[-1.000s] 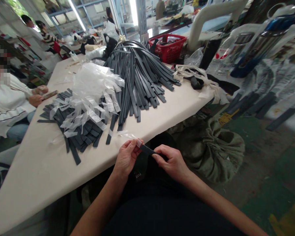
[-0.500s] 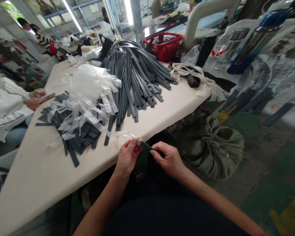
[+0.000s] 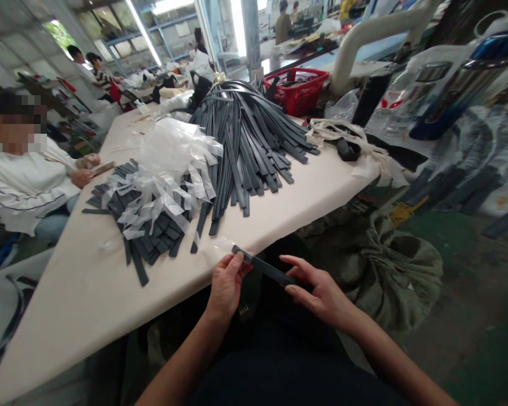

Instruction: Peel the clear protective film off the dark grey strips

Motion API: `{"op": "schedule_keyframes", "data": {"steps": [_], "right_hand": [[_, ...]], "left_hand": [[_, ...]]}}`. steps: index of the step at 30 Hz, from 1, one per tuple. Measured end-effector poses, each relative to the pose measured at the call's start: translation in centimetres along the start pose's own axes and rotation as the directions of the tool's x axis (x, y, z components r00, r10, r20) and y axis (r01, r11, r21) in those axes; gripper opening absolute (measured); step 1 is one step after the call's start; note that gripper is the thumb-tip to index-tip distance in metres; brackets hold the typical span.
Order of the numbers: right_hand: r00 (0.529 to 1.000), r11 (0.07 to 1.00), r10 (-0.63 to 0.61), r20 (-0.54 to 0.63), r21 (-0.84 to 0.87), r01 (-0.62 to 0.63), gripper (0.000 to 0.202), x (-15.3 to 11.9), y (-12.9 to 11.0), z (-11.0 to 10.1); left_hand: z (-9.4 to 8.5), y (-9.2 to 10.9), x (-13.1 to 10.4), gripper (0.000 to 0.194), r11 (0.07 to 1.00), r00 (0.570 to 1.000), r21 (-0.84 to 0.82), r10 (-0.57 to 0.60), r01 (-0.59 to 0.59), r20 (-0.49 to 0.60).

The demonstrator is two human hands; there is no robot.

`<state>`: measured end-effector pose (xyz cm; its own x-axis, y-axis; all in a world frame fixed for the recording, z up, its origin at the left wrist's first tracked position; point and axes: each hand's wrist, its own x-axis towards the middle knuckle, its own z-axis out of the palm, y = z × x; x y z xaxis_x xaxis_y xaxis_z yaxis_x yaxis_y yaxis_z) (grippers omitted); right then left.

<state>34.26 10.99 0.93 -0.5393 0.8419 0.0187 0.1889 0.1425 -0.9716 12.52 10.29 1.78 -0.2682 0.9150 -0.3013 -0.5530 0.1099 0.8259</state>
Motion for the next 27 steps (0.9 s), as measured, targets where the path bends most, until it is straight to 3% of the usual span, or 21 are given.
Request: {"op": "schedule_keyframes", "data": {"steps": [4,9,12,15,21,23,27], "right_hand": [[0.990,0.991,0.131,-0.056,0.027,-0.129,0.044,-1.3,1.3,-0.3],[0.999,0.999,0.048,-0.005,0.008,-0.048,0.046,-0.2,0.2,1.1],[0.997,0.998,0.035,0.067,0.044,-0.038,0.053,-1.0,0.0,-0.2],[0.995,0.995,0.089,0.048,0.051,-0.091,0.049,-2.1,0.6,-1.5],[0.999,0.999,0.028,-0.018,0.021,-0.028,0.046,-0.6,1.0,0.5],[0.999,0.999,0.034,0.018,0.037,-0.035,0.051,-0.7,0.9,0.4],[0.984,0.983,0.174,0.022,0.062,-0.175,0.059,-2.3,1.7,-1.2]], "left_hand": [[0.0,-1.0,-1.1,0.023,0.995,0.997,0.086,-0.049,0.044,0.062],[1.2,-2.3,-2.8,0.022,0.986,0.962,0.142,-0.124,0.092,0.243],[1.0,-1.4,-2.4,0.020,0.999,0.984,0.024,-0.051,0.047,0.170],[0.7,-0.9,-2.1,0.020,1.000,0.995,-0.017,-0.014,0.016,0.100],[1.6,-2.3,-3.7,0.022,0.976,0.948,0.208,-0.128,0.068,0.290],[1.4,-2.2,-3.5,0.023,0.979,0.960,0.201,-0.084,0.030,0.268],[0.4,-1.7,-2.6,0.022,0.984,0.986,0.173,0.021,-0.050,0.162]]}}
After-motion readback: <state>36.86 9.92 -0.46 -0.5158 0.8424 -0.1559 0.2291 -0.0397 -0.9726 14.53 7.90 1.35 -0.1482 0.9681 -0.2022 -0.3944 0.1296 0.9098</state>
